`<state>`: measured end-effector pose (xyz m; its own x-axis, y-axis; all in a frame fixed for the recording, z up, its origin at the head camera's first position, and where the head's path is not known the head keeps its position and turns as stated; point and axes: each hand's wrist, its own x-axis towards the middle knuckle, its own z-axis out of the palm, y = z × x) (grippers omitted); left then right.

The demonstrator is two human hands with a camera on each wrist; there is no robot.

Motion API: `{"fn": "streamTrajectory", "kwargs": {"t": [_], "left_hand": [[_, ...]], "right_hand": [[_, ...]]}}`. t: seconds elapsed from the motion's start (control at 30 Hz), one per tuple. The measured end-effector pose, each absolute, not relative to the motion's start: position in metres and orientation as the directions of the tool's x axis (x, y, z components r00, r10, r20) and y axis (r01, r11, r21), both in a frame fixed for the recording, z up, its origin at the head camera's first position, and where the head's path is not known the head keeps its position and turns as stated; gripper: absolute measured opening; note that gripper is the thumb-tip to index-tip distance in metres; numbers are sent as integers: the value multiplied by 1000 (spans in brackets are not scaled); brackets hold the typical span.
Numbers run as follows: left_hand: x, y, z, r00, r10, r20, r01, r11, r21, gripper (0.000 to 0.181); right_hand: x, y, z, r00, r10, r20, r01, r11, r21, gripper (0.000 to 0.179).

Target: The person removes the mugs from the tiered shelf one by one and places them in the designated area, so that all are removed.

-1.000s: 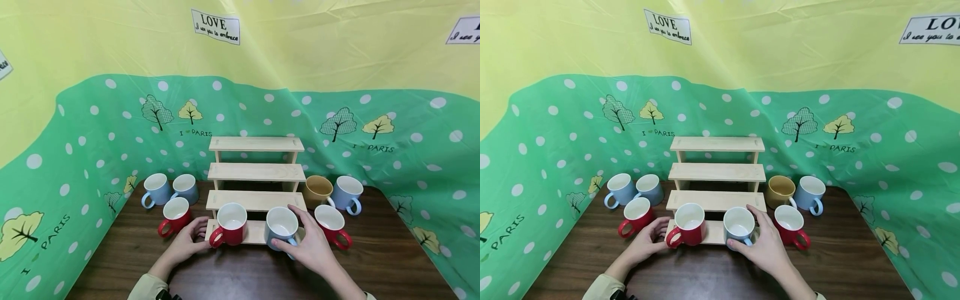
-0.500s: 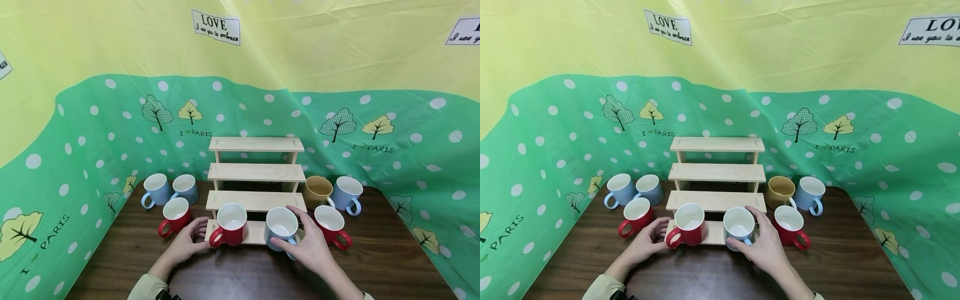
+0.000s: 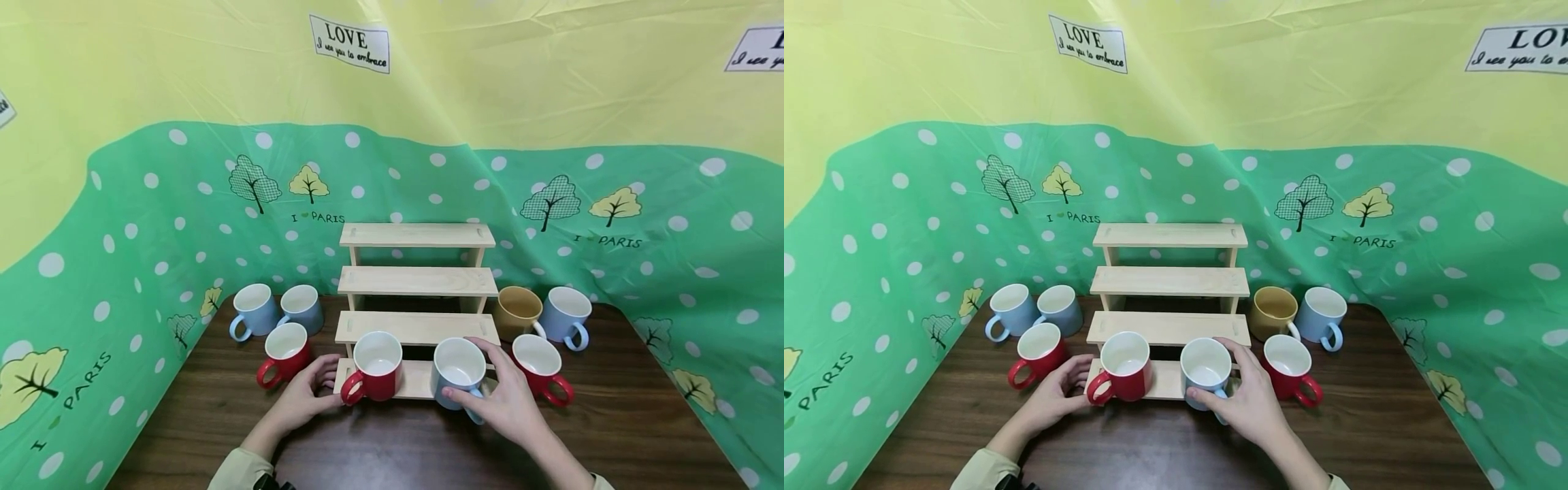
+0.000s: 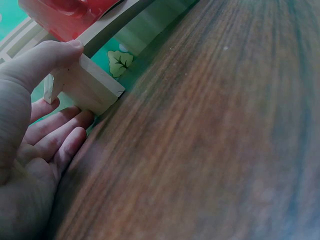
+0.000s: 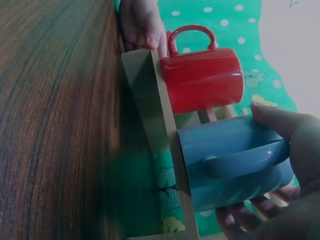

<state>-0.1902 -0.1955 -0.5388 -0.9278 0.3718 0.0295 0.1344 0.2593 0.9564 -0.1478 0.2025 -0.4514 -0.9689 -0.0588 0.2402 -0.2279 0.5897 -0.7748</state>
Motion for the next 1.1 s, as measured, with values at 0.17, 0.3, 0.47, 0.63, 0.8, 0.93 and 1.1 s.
{"fn": "streamTrajectory", "kwargs": {"t": [0.17,0.3,0.47,0.63,0.8,0.93,1.1], "left_hand": [[-190,-195,-538,-928,371,26,130,259,957,74],[-192,-196,-539,-932,363,23,127,266,956,74],[-193,-197,-542,-933,360,11,114,266,957,73],[-194,-197,-543,-934,358,7,109,265,958,73],[-192,-196,-541,-934,357,10,112,266,957,74],[-192,-195,-540,-933,360,9,112,265,958,74],[-191,-196,-540,-926,375,33,136,252,958,73]], "right_hand": [[-148,204,-452,-967,-66,244,-234,602,-764,90],[-149,206,-452,-965,-74,253,-245,601,-760,91],[-150,208,-451,-973,-72,217,-220,557,-801,91],[-150,211,-450,-979,-71,193,-201,528,-825,90],[-150,216,-449,-976,-86,201,-216,513,-830,91],[-149,220,-444,-965,-108,240,-262,482,-836,90],[-147,224,-437,-955,-111,275,-295,431,-853,90]]}}
